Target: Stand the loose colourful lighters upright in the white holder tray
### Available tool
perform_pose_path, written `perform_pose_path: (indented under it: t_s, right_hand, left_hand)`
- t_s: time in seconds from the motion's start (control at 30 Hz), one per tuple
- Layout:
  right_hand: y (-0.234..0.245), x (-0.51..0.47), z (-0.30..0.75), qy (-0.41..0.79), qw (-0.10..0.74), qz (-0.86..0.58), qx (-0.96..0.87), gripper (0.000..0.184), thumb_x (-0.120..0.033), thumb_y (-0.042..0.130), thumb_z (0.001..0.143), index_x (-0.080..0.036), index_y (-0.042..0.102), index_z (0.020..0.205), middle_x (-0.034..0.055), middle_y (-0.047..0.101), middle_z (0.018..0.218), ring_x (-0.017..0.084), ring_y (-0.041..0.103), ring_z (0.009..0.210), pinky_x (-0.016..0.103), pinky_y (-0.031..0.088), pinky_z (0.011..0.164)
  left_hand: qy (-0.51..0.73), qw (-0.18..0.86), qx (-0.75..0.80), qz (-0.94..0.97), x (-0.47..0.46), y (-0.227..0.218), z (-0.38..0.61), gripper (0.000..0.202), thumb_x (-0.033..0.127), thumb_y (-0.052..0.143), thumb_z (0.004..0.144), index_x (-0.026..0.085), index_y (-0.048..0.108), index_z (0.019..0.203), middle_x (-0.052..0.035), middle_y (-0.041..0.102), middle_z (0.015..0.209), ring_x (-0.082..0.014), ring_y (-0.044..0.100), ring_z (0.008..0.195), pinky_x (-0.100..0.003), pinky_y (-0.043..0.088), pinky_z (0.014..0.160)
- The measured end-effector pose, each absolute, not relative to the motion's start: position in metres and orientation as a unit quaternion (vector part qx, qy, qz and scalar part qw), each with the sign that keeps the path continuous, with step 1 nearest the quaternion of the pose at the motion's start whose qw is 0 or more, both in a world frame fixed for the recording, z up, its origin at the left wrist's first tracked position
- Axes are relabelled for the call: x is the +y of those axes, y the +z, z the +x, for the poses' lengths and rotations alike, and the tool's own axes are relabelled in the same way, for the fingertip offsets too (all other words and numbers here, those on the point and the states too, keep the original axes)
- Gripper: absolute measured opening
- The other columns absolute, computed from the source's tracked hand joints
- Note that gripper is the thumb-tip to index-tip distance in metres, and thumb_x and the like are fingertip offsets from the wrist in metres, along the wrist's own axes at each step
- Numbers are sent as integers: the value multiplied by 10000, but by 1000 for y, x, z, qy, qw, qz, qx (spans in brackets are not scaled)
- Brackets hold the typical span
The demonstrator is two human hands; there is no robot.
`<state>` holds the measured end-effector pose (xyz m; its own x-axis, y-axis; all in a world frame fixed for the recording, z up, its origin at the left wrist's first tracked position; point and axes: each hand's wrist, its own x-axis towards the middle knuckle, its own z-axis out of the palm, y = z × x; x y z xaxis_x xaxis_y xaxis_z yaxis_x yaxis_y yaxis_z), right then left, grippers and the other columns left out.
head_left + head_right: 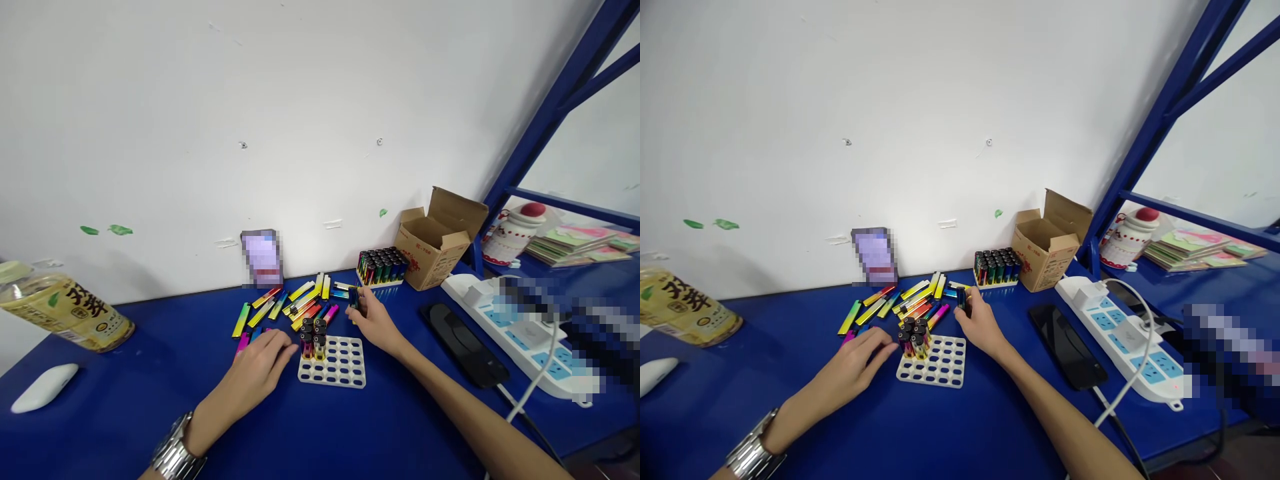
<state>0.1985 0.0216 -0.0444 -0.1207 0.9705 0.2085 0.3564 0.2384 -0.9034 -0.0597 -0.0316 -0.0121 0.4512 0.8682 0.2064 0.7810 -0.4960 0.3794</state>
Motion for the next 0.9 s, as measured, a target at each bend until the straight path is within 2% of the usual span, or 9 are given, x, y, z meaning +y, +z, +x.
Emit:
perform_pose_path:
  t_s: [0.1, 0.2, 0.3, 0.43, 0.6, 0.7, 0.8, 0.9]
  right_hand:
    - [-40, 19, 196, 412, 468, -482, -616, 127, -226, 453, 770, -227, 408, 889, -41, 605, 668, 149, 574, 614, 277, 447, 616]
    - [-35, 16, 195, 441, 492, -468, -587, 141, -190, 416, 736, -230, 406, 871, -71, 577, 569, 141, 572, 548, 266, 449, 598]
    - [-33, 15, 194, 453, 500, -468, -571, 144, -184, 396, 715, -229, 403, 852, -88, 550, 530, 125, 546, 471, 242, 426, 533]
    - [-39, 17, 194, 429, 498, -491, -572, 120, -192, 418, 709, -233, 390, 818, -112, 460, 474, 98, 428, 402, 209, 328, 438]
    - [-44, 20, 194, 408, 467, -497, -607, 46, -221, 450, 768, -207, 484, 796, -87, 433, 483, 93, 380, 419, 217, 306, 446]
    - [-46, 20, 194, 394, 466, -496, -618, 143, -302, 470, 835, -201, 490, 737, -65, 447, 496, 99, 397, 445, 230, 316, 470]
    - [-49, 21, 194, 390, 479, -494, -613, 240, -380, 496, 858, -206, 463, 695, -57, 459, 500, 105, 405, 453, 237, 315, 477]
    - [-49, 20, 194, 407, 485, -484, -604, 295, -432, 507, 862, -208, 452, 677, -54, 463, 509, 104, 402, 450, 240, 319, 471]
  left_hand:
    - [151, 7, 571, 807, -27, -8, -71, 283, 343, 330, 915, 187, 543, 814, -64, 621, 812, -205, 607, 748, -319, 458, 691]
    - [51, -62, 662, 745, -25, -4, -75, 286, 399, 403, 862, 162, 558, 824, -117, 637, 812, -280, 625, 769, -362, 456, 654]
    - [-38, -26, 674, 737, -25, -1, -71, 278, 379, 403, 864, 159, 571, 835, -132, 655, 822, -289, 642, 775, -348, 454, 627]
    - [-81, 5, 655, 751, -28, 2, -61, 215, 229, 374, 870, 150, 573, 846, -133, 669, 856, -276, 654, 819, -340, 462, 670]
    - [-59, -64, 657, 749, -33, -3, -54, 231, 165, 348, 871, 115, 573, 870, -173, 672, 814, -294, 659, 774, -364, 461, 679]
    - [-48, -84, 646, 757, -34, -9, -55, 216, 166, 361, 852, 133, 559, 773, -183, 671, 761, -300, 657, 727, -367, 456, 663]
    - [-7, -57, 634, 771, -34, -12, -58, 159, 148, 382, 794, 178, 504, 696, -147, 654, 693, -290, 647, 691, -353, 447, 635]
    - [98, 21, 628, 772, -34, -13, -61, 113, 208, 374, 803, 214, 437, 710, -79, 623, 672, -255, 619, 656, -333, 430, 606]
